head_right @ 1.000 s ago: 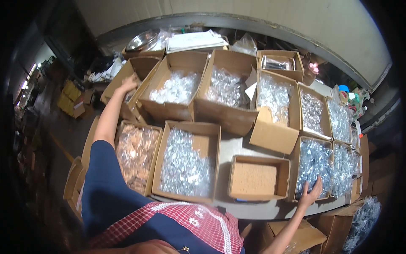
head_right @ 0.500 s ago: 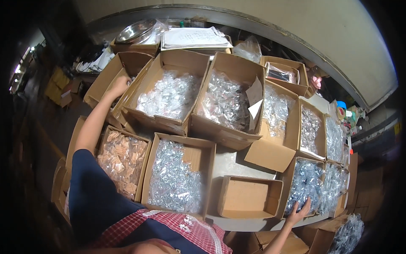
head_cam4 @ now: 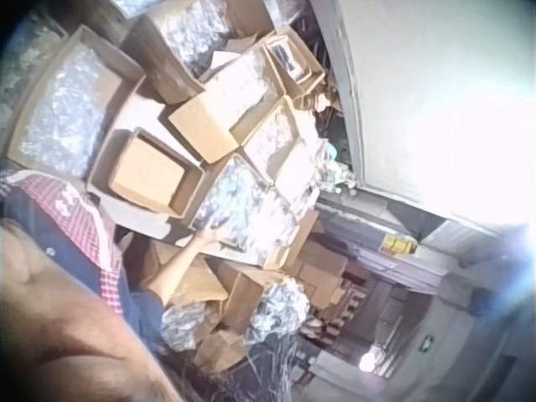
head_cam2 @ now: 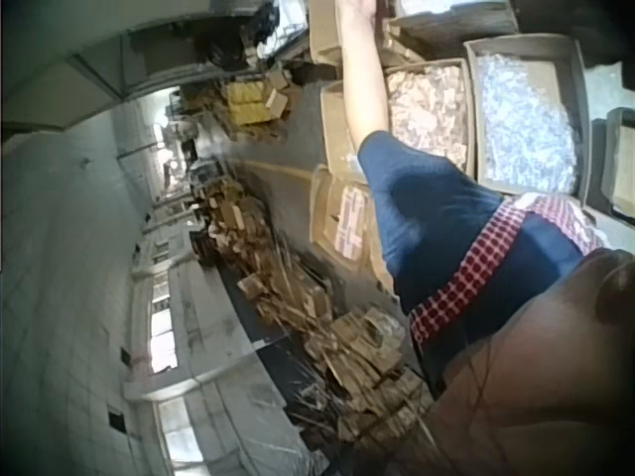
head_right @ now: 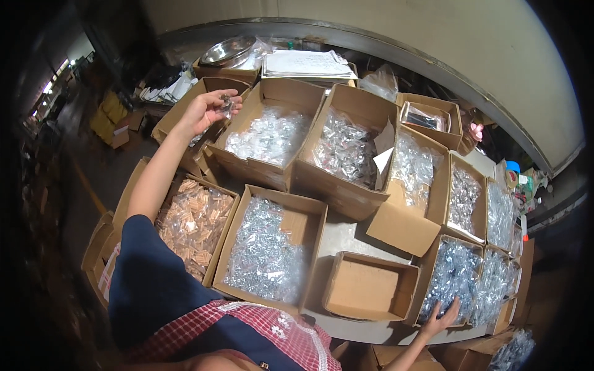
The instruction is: The person picks up metal parts from boxes on a table, places them into plastic bags, and then puts the bags into larger containers or onto a scale.
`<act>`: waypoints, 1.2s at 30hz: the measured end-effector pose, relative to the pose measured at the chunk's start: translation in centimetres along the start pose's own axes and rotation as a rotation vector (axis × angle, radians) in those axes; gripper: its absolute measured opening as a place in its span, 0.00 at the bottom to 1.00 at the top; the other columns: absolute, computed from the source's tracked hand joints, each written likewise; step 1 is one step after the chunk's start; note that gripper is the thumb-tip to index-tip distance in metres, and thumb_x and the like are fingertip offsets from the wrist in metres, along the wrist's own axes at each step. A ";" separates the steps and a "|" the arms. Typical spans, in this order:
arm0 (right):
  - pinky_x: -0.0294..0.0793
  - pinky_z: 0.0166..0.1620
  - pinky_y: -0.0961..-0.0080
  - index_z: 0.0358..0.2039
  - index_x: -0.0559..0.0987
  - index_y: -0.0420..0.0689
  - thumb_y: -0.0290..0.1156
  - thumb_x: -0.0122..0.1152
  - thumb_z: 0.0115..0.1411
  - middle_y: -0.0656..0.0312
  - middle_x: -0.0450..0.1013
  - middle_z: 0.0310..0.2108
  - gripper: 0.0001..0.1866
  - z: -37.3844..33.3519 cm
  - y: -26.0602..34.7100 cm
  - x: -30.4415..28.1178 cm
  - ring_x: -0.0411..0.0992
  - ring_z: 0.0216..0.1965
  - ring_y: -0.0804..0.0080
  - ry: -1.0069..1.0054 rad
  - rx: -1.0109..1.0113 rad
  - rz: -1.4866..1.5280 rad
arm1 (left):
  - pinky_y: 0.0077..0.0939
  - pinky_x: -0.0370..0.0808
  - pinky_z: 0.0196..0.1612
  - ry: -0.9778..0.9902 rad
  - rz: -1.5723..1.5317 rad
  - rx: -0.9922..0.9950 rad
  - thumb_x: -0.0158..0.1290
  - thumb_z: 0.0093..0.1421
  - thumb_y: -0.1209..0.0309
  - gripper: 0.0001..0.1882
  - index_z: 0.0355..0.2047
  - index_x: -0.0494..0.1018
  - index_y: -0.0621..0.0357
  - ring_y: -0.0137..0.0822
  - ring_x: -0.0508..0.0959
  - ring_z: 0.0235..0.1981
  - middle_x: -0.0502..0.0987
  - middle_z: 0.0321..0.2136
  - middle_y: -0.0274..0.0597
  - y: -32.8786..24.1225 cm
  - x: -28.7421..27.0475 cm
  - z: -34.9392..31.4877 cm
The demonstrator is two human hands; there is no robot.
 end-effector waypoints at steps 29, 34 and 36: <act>0.56 0.62 0.59 0.58 0.70 0.38 0.33 0.59 0.60 0.52 0.67 0.58 0.26 0.0 0.2 -0.3 0.62 0.59 0.53 -0.026 0.001 0.019 | 0.15 0.58 0.12 0.725 -0.882 -0.151 0.40 0.56 0.79 0.24 0.55 0.63 0.66 0.24 0.66 0.11 0.76 0.31 0.46 -0.7 17.4 -5.6; 0.56 0.62 0.60 0.58 0.70 0.39 0.32 0.59 0.60 0.53 0.68 0.58 0.26 -0.1 -0.1 -0.2 0.62 0.59 0.54 -0.036 0.011 0.030 | 0.14 0.61 0.14 0.601 -1.075 -0.222 0.38 0.58 0.79 0.19 0.50 0.67 0.65 0.25 0.69 0.15 0.76 0.34 0.43 0.0 17.1 -6.0; 0.56 0.62 0.60 0.58 0.70 0.39 0.32 0.59 0.60 0.53 0.68 0.57 0.26 -0.3 -0.2 -0.3 0.62 0.59 0.54 -0.038 0.009 0.009 | 0.14 0.62 0.14 0.518 -1.104 -0.253 0.39 0.58 0.78 0.18 0.49 0.68 0.65 0.27 0.69 0.15 0.75 0.34 0.43 0.6 17.0 -5.9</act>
Point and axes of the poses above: each hand's wrist, its own z-axis towards the middle knuckle, its own x-axis out of the palm, y = z × x, the point moved 4 cm from there along z, towards the middle knuckle
